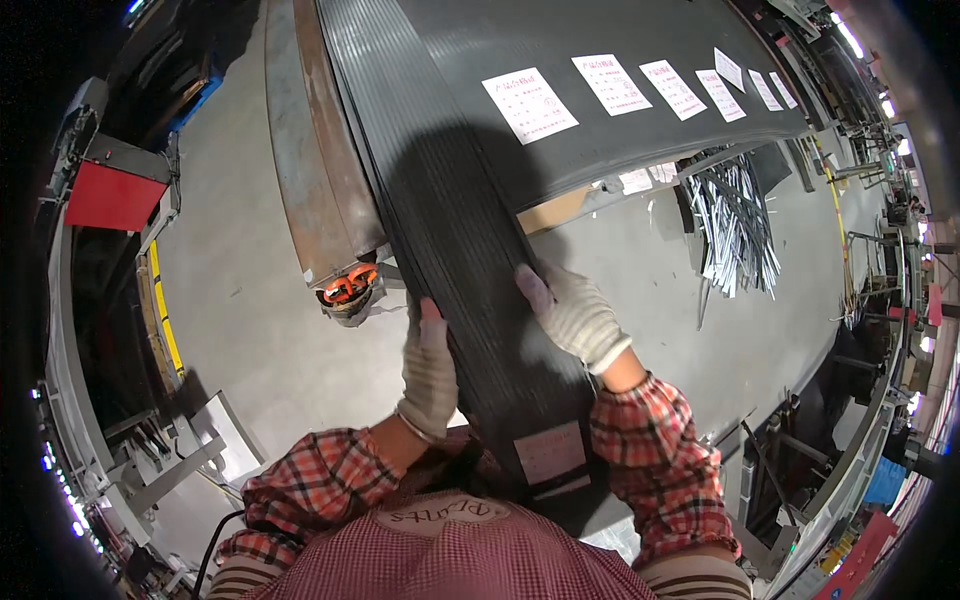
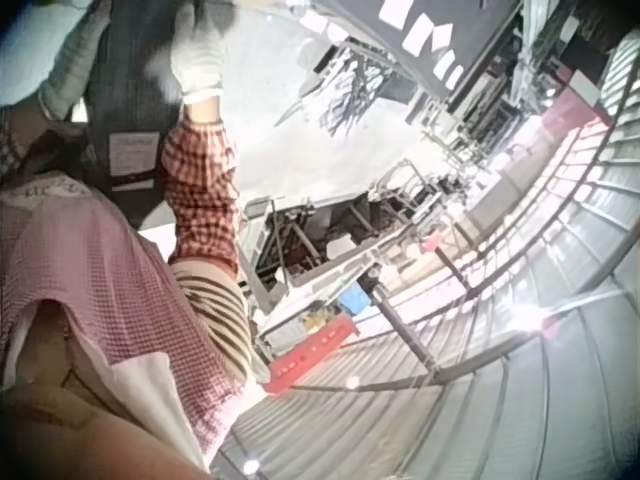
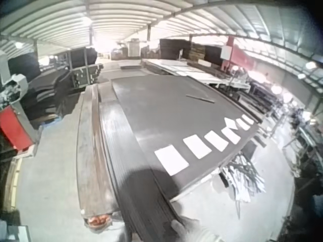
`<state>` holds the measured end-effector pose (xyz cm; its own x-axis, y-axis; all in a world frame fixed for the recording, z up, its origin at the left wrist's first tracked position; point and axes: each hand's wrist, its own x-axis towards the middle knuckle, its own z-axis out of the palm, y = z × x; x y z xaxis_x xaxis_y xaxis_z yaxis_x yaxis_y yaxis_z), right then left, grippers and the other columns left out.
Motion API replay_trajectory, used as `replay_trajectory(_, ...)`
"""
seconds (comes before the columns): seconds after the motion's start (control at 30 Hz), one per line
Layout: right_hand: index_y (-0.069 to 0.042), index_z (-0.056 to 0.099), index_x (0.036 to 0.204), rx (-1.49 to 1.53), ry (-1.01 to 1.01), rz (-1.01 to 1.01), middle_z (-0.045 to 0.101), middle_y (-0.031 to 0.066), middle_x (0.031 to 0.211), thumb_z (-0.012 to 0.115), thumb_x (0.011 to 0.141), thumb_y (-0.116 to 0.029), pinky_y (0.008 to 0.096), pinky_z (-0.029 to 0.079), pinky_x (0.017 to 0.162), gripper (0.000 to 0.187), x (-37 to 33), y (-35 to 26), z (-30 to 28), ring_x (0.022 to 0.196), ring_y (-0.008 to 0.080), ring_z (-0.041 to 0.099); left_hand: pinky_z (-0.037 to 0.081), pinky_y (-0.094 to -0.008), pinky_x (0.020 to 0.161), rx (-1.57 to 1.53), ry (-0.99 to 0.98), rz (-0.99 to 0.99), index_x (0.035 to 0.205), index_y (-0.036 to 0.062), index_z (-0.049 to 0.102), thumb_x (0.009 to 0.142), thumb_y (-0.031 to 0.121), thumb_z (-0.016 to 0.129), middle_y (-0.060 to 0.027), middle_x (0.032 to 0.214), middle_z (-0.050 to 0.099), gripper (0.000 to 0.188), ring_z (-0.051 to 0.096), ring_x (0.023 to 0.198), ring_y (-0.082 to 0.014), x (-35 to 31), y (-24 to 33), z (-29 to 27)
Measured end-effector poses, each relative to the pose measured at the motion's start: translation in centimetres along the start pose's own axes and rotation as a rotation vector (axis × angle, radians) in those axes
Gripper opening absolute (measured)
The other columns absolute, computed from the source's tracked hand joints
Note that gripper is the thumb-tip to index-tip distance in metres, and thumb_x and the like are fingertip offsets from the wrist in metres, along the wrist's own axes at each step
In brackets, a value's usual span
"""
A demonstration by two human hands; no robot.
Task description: The recorder applies labels to foam pieces and operates a machine to process or cut large foam sheets.
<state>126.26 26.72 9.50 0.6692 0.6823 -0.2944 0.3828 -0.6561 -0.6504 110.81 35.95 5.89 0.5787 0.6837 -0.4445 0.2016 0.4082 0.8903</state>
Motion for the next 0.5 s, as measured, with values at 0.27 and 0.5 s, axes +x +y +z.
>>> replay_trajectory(0.27,0.002,0.053,0.108,-0.29,0.017,-0.509,0.059,0.0277,0.09,0.043,0.094,-0.029,0.0456,0.046,0.071,0.035,0.2,4.0,0.7,0.086,0.0429,0.056,0.02,-0.0311,0.109,-0.626,-0.086,-0.081,0.145,0.0122,0.009,0.081,0.06,0.025,-0.001,0.149,0.017,0.082,0.023,0.134,-0.0218,1.4,-1.6,-0.5)
replay_trajectory(0.5,0.003,0.052,0.109,0.046,0.056,-0.165,0.058,0.0288,0.09,0.047,0.091,-0.027,0.0444,0.047,0.073,0.035,1.1,0.6,0.8,0.084,0.0433,0.056,0.009,-0.0349,0.113,-0.642,-0.265,-0.031,0.143,0.0031,0.003,0.083,0.058,0.024,-0.0066,0.151,0.009,0.085,0.01,0.138,-0.022,3.9,-7.5,-2.9)
